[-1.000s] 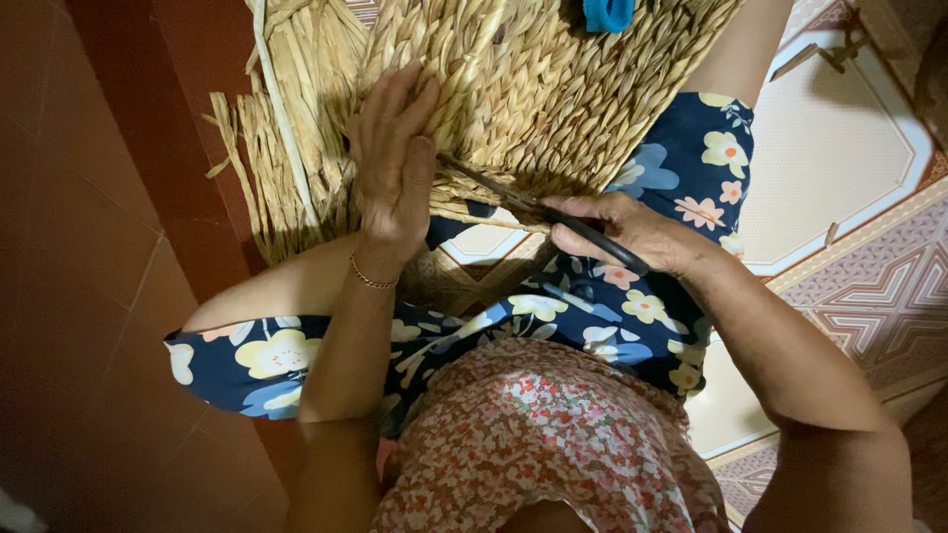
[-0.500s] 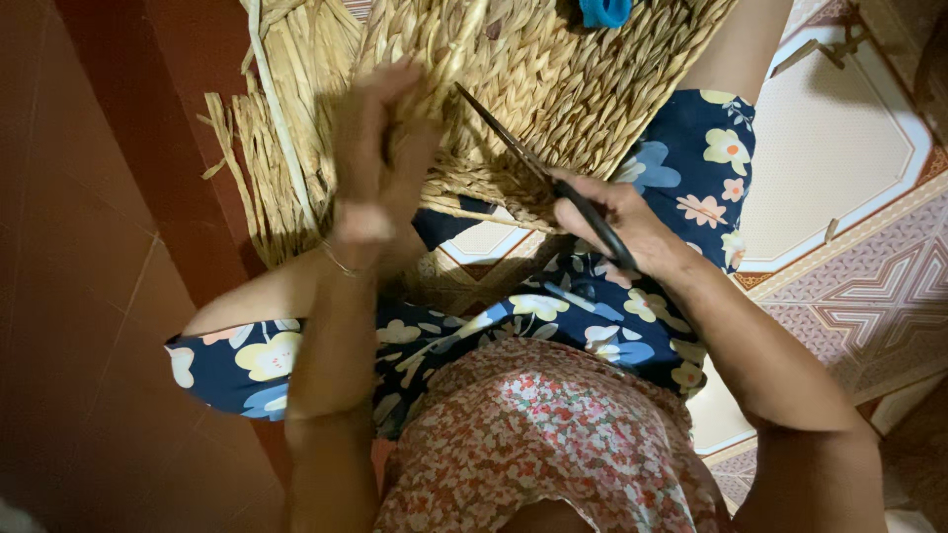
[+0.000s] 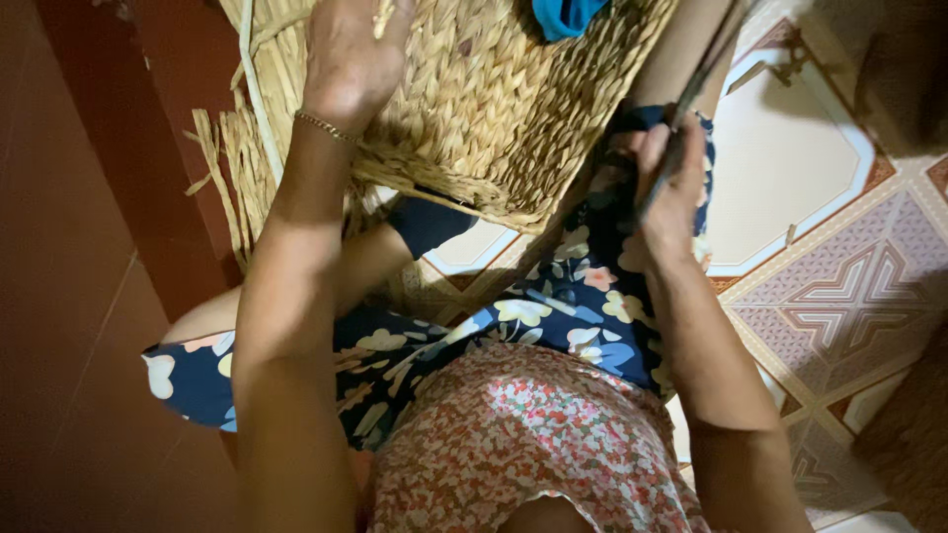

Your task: The person trims excess woven fibers from a rectangular basket using scissors and wipes the surface with a blue cloth. They rotate the basket to access different edges, cut protruding strands, and occasionally wipe the basket before continuing to trim.

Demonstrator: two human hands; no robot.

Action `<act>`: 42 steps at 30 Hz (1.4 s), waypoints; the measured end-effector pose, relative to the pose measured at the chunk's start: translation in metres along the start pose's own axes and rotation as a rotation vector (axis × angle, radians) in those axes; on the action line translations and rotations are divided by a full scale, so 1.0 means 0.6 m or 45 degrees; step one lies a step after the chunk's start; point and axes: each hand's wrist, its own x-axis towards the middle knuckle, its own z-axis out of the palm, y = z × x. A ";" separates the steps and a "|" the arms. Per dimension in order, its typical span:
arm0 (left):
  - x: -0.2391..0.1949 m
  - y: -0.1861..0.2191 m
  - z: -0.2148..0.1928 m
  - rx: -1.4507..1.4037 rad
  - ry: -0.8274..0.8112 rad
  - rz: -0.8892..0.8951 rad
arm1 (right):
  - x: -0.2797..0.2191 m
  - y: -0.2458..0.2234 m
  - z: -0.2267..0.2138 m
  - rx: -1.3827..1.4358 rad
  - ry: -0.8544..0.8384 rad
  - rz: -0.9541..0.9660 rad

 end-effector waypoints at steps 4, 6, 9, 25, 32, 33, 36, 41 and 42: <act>-0.014 0.006 -0.003 -0.034 0.030 -0.095 | 0.042 0.011 0.018 0.086 -0.016 0.050; -0.038 0.005 -0.005 -0.087 0.214 0.127 | 0.051 0.015 0.018 0.216 -0.070 0.029; -0.074 -0.004 -0.002 -0.291 0.497 0.477 | 0.073 0.002 0.001 0.088 -0.065 -0.062; -0.131 -0.049 0.191 -0.524 0.805 0.046 | -0.021 -0.096 -0.090 -0.762 -0.165 -0.378; -0.101 -0.030 0.185 -0.766 0.590 -0.215 | -0.049 -0.092 -0.067 -1.629 -0.534 -0.350; -0.097 -0.029 0.182 -0.586 0.684 -0.092 | -0.043 -0.088 -0.058 -1.756 -0.525 -0.371; -0.078 -0.023 0.167 -0.344 0.766 0.019 | -0.028 -0.076 -0.036 -2.089 -0.511 -0.366; -0.075 0.002 0.134 0.014 0.653 0.075 | -0.033 -0.063 -0.039 -2.177 -0.527 -0.490; -0.077 0.007 0.128 0.221 0.830 0.098 | -0.032 -0.061 -0.040 -2.195 -0.538 -0.466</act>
